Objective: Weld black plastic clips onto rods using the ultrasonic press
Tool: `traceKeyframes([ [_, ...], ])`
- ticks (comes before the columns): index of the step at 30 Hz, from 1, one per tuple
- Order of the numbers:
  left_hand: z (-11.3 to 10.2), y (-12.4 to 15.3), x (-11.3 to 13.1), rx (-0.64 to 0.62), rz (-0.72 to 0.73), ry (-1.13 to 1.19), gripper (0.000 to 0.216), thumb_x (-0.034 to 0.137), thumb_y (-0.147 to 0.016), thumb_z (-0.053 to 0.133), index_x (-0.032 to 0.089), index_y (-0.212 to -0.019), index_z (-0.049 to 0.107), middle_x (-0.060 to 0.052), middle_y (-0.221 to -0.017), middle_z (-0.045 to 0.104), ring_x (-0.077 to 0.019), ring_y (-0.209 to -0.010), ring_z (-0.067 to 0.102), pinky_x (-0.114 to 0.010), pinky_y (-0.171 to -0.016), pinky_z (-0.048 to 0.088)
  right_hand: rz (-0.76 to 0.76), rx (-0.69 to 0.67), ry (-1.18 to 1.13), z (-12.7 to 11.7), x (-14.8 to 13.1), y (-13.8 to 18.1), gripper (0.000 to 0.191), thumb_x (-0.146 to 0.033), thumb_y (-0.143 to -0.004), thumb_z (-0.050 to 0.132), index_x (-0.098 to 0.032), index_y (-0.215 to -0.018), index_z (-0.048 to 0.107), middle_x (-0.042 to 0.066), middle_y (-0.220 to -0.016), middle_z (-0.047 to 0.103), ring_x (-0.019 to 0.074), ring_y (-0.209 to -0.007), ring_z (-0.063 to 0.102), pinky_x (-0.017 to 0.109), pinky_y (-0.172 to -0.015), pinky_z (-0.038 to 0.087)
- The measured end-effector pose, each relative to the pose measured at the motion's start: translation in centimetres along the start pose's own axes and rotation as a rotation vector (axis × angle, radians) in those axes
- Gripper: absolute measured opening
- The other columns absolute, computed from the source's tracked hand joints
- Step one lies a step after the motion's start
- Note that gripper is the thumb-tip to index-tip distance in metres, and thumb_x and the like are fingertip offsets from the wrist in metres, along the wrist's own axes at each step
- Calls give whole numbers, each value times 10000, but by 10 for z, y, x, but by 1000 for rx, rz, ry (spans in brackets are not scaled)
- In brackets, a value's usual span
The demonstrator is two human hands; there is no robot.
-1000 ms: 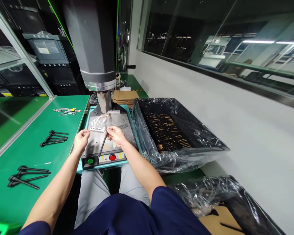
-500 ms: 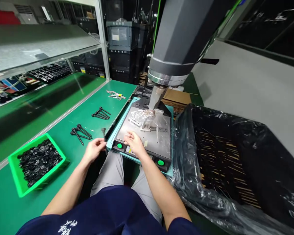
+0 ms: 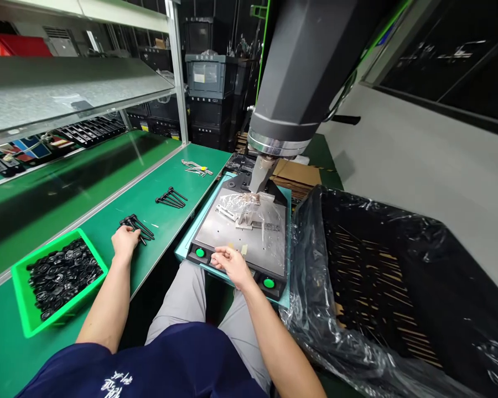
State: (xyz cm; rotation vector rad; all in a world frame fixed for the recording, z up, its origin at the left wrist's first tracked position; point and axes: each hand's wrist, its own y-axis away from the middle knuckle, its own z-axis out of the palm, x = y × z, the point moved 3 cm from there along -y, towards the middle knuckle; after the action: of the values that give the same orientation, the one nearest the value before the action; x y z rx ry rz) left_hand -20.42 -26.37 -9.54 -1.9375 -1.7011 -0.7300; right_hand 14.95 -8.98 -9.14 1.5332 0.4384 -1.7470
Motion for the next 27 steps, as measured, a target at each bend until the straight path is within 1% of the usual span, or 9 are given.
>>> traceKeyframes([
  [6, -11, 7, 7, 15, 6, -103, 317, 334, -710, 673, 165, -978, 656, -205, -1006, 710, -389, -1011, 650, -512, -883, 487, -7, -2, 9, -8, 15, 11, 510, -527, -689, 807, -149, -995, 657, 81, -874, 710, 167, -749, 665, 303, -678, 524],
  [10, -2, 28, 31, 8, 235, 5, 345, 419, -756, 611, 191, -1011, 659, -99, -857, 707, -303, -855, 668, -459, -841, 505, -20, 63, -53, -18, 17, 17, 502, -520, -688, 805, -149, -990, 653, 69, -849, 703, 155, -716, 663, 282, -641, 515],
  [12, 19, 48, 53, -156, 367, 216, 383, 471, -748, 609, 179, -991, 659, -57, -781, 681, -233, -725, 650, -381, -758, 522, -14, 129, -132, -25, 17, 13, 510, -522, -660, 820, -155, -966, 642, 53, -816, 695, 138, -670, 651, 263, -608, 504],
  [15, 60, 96, 90, -552, 465, 478, 457, 530, -711, 645, 157, -975, 650, -32, -726, 649, -178, -616, 608, -292, -593, 495, -34, 208, -209, -35, 14, 6, 511, -530, -633, 828, -157, -922, 631, 37, -780, 682, 119, -616, 631, 242, -564, 485],
  [19, 106, 174, 115, -947, 590, 478, 435, 537, -711, 666, 155, -917, 660, -20, -661, 616, -163, -586, 575, -259, -529, 444, -82, 258, -187, -47, 7, 17, 488, -514, -653, 817, -155, -932, 641, 49, -801, 695, 125, -623, 640, 250, -573, 492],
  [21, 120, 204, 108, -1072, 653, 431, 416, 541, -727, 657, 160, -891, 671, -24, -674, 620, -162, -603, 568, -269, -566, 454, -125, 310, -135, -59, 5, 41, 475, -511, -668, 807, -156, -945, 654, 62, -824, 709, 141, -660, 655, 265, -601, 506],
  [23, 130, 223, 89, -1161, 691, 379, 405, 551, -740, 646, 164, -853, 670, -29, -698, 625, -167, -636, 572, -283, -615, 466, -176, 437, -62, -80, 7, 80, 466, -522, -687, 790, -161, -957, 671, 74, -849, 720, 166, -704, 670, 287, -631, 522],
  [25, 137, 227, 62, -1217, 667, 335, 419, 577, -740, 640, 166, -824, 658, -29, -698, 617, -174, -643, 574, -292, -626, 467, -207, 682, 5, -111, 16, 136, 468, -553, -704, 764, -173, -966, 683, 85, -862, 727, 188, -708, 675, 313, -637, 533],
  [27, 142, 218, 34, -1247, 586, 287, 456, 614, -729, 635, 171, -838, 654, -25, -678, 610, -182, -625, 577, -299, -605, 467, -219, 1038, 82, -145, 34, 207, 478, -620, -724, 700, -182, -914, 685, 83, -762, 714, 195, -608, 641, 333, -571, 523],
])
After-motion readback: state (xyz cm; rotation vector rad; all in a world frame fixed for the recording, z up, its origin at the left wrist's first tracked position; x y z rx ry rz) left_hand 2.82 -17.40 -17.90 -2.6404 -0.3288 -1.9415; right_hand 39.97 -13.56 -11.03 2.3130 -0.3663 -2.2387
